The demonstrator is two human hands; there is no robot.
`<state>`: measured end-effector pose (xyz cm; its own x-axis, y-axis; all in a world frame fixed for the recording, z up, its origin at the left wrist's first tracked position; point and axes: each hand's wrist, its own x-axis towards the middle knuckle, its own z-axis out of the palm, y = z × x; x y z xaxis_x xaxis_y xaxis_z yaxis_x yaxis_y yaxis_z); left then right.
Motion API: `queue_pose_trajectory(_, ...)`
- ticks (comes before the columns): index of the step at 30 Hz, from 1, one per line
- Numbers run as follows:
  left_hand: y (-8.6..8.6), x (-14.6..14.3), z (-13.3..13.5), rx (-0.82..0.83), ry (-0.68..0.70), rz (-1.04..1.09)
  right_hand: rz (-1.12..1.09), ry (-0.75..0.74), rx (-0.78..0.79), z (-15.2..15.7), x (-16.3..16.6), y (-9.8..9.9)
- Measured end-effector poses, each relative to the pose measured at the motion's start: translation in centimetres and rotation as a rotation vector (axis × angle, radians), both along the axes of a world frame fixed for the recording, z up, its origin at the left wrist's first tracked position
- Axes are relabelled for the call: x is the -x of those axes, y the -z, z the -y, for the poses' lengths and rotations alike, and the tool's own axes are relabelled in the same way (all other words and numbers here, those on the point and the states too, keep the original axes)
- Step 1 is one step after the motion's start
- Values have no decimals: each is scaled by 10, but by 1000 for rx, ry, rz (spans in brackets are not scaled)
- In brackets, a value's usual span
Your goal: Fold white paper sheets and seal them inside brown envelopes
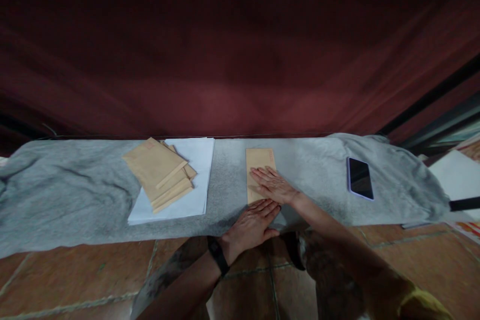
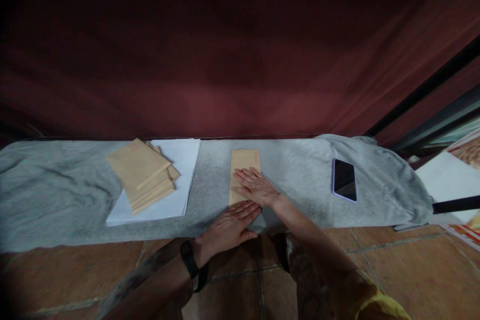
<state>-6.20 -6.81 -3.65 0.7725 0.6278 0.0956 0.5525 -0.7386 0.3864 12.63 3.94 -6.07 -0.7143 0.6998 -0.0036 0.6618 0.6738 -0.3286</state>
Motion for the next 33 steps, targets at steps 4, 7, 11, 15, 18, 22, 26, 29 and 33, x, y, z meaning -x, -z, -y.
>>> queue_pose_trajectory(4,-4,4,-2,29,27,43,3,-17,38,10,-1,-9)
queue_pose_trajectory(7,-4,6,-4,57,49,54,5,-19,75,18,-4,-16)
queue_pose_trajectory(11,-2,8,-6,75,73,65,29,-28,155,27,-9,-19)
queue_pose_trajectory(15,-1,9,-5,59,74,68,31,-52,196,36,-16,-17)
queue_pose_trajectory(18,-4,10,-5,34,73,52,6,-60,192,43,-19,-15)
queue_pose_trajectory(22,-14,9,-5,-29,93,63,-60,-29,193,53,-20,-15)
queue_pose_trajectory(26,-23,5,-6,-91,-43,128,-167,20,219,60,-21,-17)
queue_pose_trajectory(29,-24,4,-11,-105,-272,168,-309,35,257,64,-25,-17)
queue_pose_trajectory(33,-11,1,-26,-72,-360,155,-473,88,312,69,-30,-12)
